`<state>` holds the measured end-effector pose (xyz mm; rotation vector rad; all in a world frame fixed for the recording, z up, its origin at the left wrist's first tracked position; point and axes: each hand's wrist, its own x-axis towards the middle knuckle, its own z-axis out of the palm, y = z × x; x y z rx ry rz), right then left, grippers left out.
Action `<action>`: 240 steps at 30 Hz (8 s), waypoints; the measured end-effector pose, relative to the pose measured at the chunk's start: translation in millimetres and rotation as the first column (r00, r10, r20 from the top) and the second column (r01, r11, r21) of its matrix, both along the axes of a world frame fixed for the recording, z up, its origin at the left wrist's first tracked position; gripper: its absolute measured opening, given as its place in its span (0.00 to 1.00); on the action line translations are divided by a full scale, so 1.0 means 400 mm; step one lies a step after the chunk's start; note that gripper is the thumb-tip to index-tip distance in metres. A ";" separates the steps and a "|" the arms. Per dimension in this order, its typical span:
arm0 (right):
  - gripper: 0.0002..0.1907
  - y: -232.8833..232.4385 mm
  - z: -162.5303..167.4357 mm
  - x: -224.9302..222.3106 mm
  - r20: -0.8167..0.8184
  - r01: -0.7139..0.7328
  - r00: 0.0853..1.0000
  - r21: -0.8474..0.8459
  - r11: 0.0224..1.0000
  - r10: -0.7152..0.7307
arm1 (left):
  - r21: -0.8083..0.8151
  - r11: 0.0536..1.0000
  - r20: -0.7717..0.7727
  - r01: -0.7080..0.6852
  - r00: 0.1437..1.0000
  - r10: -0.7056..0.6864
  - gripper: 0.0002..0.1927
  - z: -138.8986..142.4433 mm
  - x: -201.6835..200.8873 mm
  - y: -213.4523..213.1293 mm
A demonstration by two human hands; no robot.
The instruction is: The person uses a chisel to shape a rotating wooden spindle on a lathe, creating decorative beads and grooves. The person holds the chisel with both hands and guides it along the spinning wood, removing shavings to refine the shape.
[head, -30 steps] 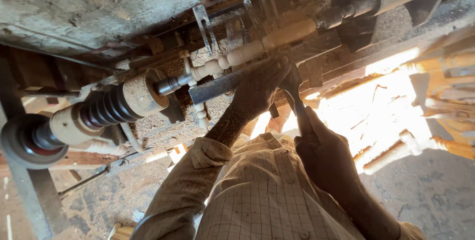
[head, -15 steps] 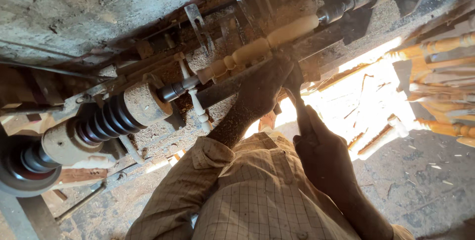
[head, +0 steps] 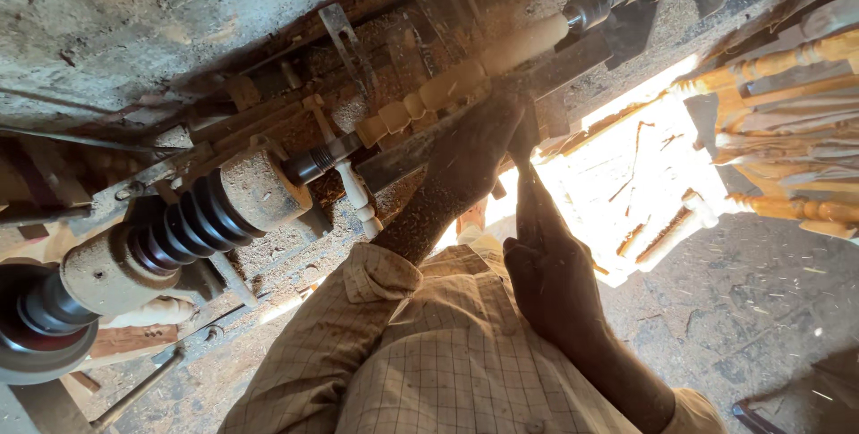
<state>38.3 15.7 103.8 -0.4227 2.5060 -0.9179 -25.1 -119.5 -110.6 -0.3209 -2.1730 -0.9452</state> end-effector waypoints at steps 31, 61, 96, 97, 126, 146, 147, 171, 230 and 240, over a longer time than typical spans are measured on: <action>0.37 0.352 -0.194 0.001 0.268 0.423 0.885 -0.118 0.899 -0.381 | -0.126 0.992 0.177 -0.014 0.984 0.036 0.25 0.120 0.124 -0.027; 0.37 0.491 -0.649 -0.589 -0.450 -0.251 0.866 -0.018 0.968 0.216 | -0.168 0.273 0.924 -0.947 -0.055 0.378 0.16 -0.117 0.277 0.029; 0.27 0.417 -0.494 -0.045 0.559 -0.134 0.824 0.342 0.930 -0.087 | 0.166 0.940 0.631 -0.297 0.765 0.130 0.15 -0.028 0.462 0.026; 0.23 0.465 -0.459 0.016 0.580 -0.058 0.772 0.472 0.880 -0.260 | 0.165 0.963 0.540 -0.214 0.837 0.094 0.14 -0.008 0.441 0.026; 0.38 0.536 -0.144 0.044 0.595 0.228 0.753 0.167 0.959 -0.282 | -0.232 0.973 0.262 -0.005 0.963 0.067 0.28 0.069 0.055 0.031; 0.36 0.597 -0.106 -0.344 0.584 -0.363 0.811 0.555 0.748 -0.039 | -0.192 0.928 0.067 -0.319 0.939 0.337 0.20 0.008 -0.006 0.072; 0.37 0.605 -0.118 -0.399 0.596 -0.368 0.803 0.482 0.795 0.010 | -0.141 0.933 0.059 -0.333 0.937 0.343 0.20 0.007 -0.010 0.074; 0.39 0.398 -0.093 0.103 0.402 0.207 0.858 0.300 0.931 -0.320 | -0.131 0.981 0.125 -0.142 0.979 0.158 0.18 0.053 0.043 0.034; 0.39 0.585 -0.113 -0.293 0.555 -0.291 0.829 0.535 0.793 -0.071 | -0.045 0.951 0.169 -0.307 0.936 0.310 0.14 0.047 0.007 0.065; 0.35 0.584 -0.132 -0.434 0.608 -0.424 0.793 0.504 0.753 0.040 | -0.038 0.902 0.153 -0.430 0.890 0.430 0.14 0.033 -0.016 0.086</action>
